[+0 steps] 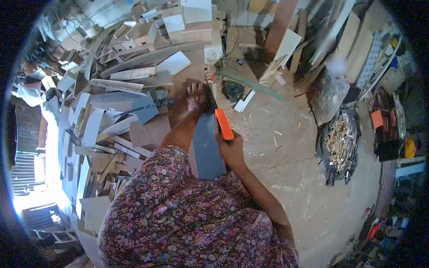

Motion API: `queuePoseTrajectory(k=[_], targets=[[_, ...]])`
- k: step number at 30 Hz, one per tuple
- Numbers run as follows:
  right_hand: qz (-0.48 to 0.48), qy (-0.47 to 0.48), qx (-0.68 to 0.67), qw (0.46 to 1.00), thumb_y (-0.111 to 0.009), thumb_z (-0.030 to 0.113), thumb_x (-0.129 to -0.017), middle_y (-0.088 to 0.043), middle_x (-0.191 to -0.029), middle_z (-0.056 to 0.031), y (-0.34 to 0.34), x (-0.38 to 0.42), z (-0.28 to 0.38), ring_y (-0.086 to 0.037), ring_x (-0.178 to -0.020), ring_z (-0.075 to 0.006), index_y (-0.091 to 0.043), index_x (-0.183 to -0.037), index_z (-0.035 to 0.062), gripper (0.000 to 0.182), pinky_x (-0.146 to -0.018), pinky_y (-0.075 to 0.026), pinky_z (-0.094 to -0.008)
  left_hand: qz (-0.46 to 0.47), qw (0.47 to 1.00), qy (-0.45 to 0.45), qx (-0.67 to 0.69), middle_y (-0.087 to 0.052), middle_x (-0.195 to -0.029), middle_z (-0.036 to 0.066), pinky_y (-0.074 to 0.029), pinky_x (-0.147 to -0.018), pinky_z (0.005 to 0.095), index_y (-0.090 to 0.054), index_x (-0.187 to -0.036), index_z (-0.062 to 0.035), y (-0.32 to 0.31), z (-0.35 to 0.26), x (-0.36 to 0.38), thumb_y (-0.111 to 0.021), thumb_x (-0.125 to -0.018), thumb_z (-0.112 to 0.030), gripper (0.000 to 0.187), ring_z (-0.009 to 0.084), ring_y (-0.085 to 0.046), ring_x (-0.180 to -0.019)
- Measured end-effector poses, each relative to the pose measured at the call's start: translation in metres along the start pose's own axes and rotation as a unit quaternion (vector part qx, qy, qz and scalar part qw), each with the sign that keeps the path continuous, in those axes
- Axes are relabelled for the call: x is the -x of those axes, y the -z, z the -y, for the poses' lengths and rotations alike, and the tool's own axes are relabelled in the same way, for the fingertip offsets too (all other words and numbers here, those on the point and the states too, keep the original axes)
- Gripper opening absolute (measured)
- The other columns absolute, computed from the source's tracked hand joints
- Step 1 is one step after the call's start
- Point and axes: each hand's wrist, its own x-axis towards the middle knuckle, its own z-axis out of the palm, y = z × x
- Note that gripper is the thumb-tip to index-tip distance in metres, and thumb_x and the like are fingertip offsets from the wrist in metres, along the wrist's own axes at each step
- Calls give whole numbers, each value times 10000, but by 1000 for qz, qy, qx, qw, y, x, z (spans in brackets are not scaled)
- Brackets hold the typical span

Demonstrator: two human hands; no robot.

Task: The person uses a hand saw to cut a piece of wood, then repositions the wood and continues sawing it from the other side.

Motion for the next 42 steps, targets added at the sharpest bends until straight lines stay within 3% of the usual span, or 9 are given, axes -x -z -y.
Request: queuePoseTrajectory(k=[10, 14, 16, 22, 26, 30, 32, 40, 42], targets=[[-52, 57, 6, 997, -567, 126, -762, -493, -552, -67, -21, -46, -18, -446, -543, -101, -528, -745, -45, 176, -497, -392, -311, -51, 996, -11, -77, -453, -1089, 61, -281, -922, 515, -523, -1049, -136, -8, 3, 3, -448, -768, -174, 293, 265, -400, -1058], [-94, 58, -3, 994, -571, 143, -756, -485, -530, -92, -19, -43, -19, -457, -534, -122, -540, -747, -48, 194, -508, -410, -332, -81, 973, -171, -129, -448, -1076, 110, -279, -943, 449, -511, -1083, -105, -10, 12, 5, -447, -762, -176, 335, 302, -381, -1083], [-71, 47, 12, 996, -567, 151, -763, -520, -586, -106, -15, -23, -16, -479, -574, -135, -550, -804, -49, 205, -558, -427, -346, -23, 997, -35, -66, -447, -1075, 114, -304, -922, 444, -509, -1089, -94, -7, 3, -1, -449, -762, -167, 341, 313, -383, -1081], [-25, -30, -17, 999, -553, 162, -776, -510, -644, -125, 16, 34, 2, -487, -628, -153, -540, -880, -45, 231, -602, -420, -341, -1, 996, 15, -88, -442, -1089, 83, -295, -875, 579, -499, -1112, -136, -1, 0, 1, -451, -768, -155, 348, 300, -387, -1081], [-75, 65, -13, 995, -576, 151, -775, -450, -560, 2, -10, -6, -20, -403, -559, -68, -517, -711, -22, 193, -496, -375, -280, 3, 998, -34, -48, -421, -1128, 86, -253, -885, 623, -491, -1125, -159, -14, 14, -1, -445, -781, -177, 348, 305, -375, -1094], [-70, 51, 4, 996, -576, 171, -774, -469, -586, -14, -24, -44, -8, -417, -577, -72, -534, -760, -35, 211, -514, -387, -284, -138, 983, -102, -61, -434, -1100, 80, -282, -926, 502, -499, -1106, -146, -34, 31, 0, -431, -799, -218, 323, 292, -396, -1068], [-61, 13, 17, 998, -575, 177, -776, -477, -598, -18, -20, -38, -5, -423, -584, -71, -540, -783, -40, 220, -520, -392, -283, 55, 984, -106, -135, -437, -1121, 81, -290, -937, 457, -484, -1132, -146, -11, 15, -5, -437, -799, -227, 346, 288, -396, -1077], [-64, 9, -35, 997, -589, 166, -747, -557, -630, -116, 1, 30, -17, -534, -595, -164, -554, -900, -37, 257, -566, -429, -346, 32, 988, 12, -149, -446, -1141, 86, -206, -927, 592, -493, -1146, -153, -15, 13, 0, -449, -798, -246, 363, 278, -380, -1109], [-59, 25, -20, 998, -585, 164, -747, -566, -640, -134, -8, 10, -22, -548, -596, -191, -554, -892, -36, 249, -570, -430, -356, -110, 981, -67, -145, -435, -1157, 79, -189, -937, 598, -480, -1154, -157, -36, 29, 6, -435, -800, -243, 368, 282, -367, -1125]])
